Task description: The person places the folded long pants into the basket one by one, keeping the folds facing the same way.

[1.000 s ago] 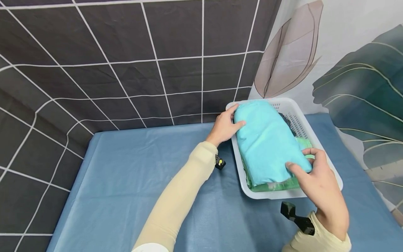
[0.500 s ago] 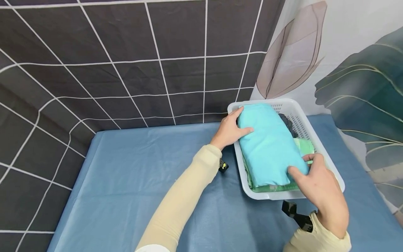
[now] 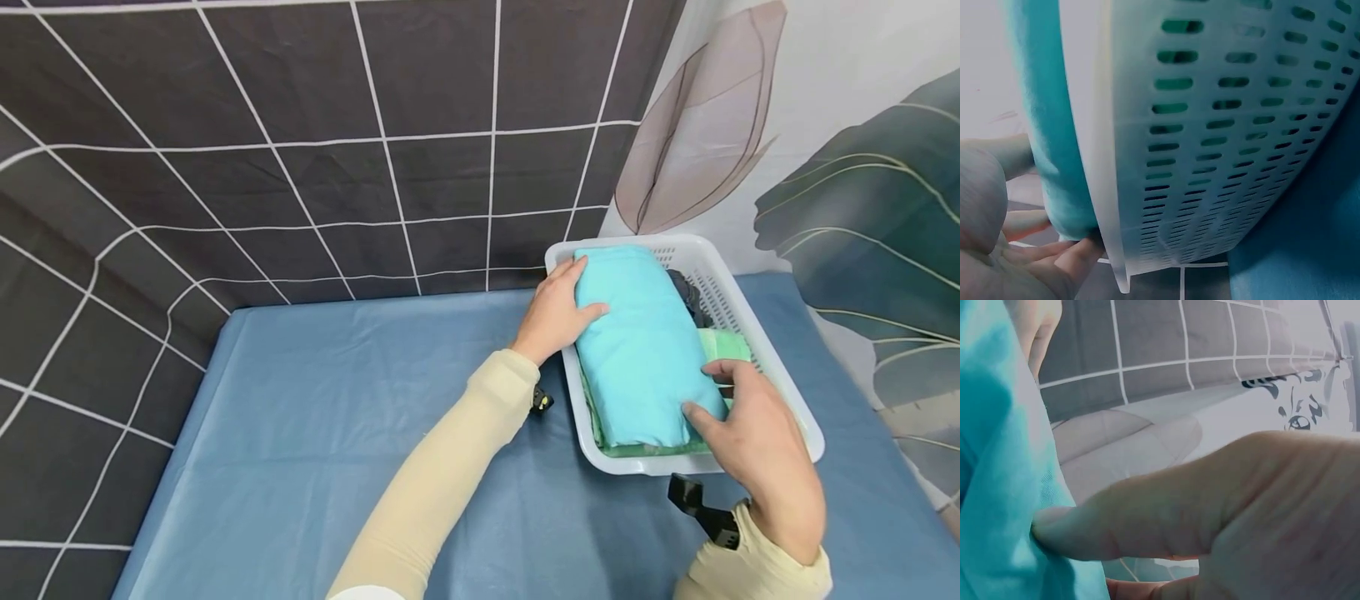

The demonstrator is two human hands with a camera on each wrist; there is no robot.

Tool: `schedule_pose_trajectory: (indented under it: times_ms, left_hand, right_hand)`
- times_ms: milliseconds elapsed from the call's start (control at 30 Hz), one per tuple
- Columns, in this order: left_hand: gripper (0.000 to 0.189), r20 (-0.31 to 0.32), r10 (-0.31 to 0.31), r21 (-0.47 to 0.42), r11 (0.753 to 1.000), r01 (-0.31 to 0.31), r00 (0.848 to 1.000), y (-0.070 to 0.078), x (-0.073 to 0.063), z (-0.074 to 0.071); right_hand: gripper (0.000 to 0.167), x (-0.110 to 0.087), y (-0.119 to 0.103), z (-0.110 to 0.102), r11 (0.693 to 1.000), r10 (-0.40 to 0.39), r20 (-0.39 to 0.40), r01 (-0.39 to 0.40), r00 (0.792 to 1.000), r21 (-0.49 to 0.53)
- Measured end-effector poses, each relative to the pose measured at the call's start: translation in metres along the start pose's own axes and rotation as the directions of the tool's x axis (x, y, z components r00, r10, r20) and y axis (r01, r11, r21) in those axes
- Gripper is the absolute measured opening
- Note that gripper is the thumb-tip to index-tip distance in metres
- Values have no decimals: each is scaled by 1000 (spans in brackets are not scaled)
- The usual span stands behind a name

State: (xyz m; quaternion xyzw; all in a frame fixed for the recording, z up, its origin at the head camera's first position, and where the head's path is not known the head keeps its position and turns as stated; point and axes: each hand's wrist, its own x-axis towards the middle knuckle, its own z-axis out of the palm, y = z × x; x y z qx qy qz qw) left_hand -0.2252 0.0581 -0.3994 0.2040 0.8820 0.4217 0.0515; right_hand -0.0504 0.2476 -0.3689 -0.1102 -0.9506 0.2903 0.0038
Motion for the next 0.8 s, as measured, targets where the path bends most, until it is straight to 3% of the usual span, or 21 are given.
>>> schedule_pose_trajectory:
  times_ms: [233,467,633,800]
  left_hand:
    - [69,-45,1,-17,1000,-2,999,-1,-6,4]
    - [63,-83,11,-90,996,-18,996,-9,-16,3]
    - [58,-147,18,-134,990,-37,989,-14,-27,-7]
    - [54,-225,-25,-150,989,-10,974,-20,-45,-25]
  right_hand:
    - [51,0,-1,1,999,-37,-25,37,999,-9]
    - [58,0,-6,3,999,-35,-62,36,997,13]
    - [54,-1,-16,7,996,-69,-153,78,986,50]
    - [49,-1,-25,12,987,-135,-225,150,965,52]
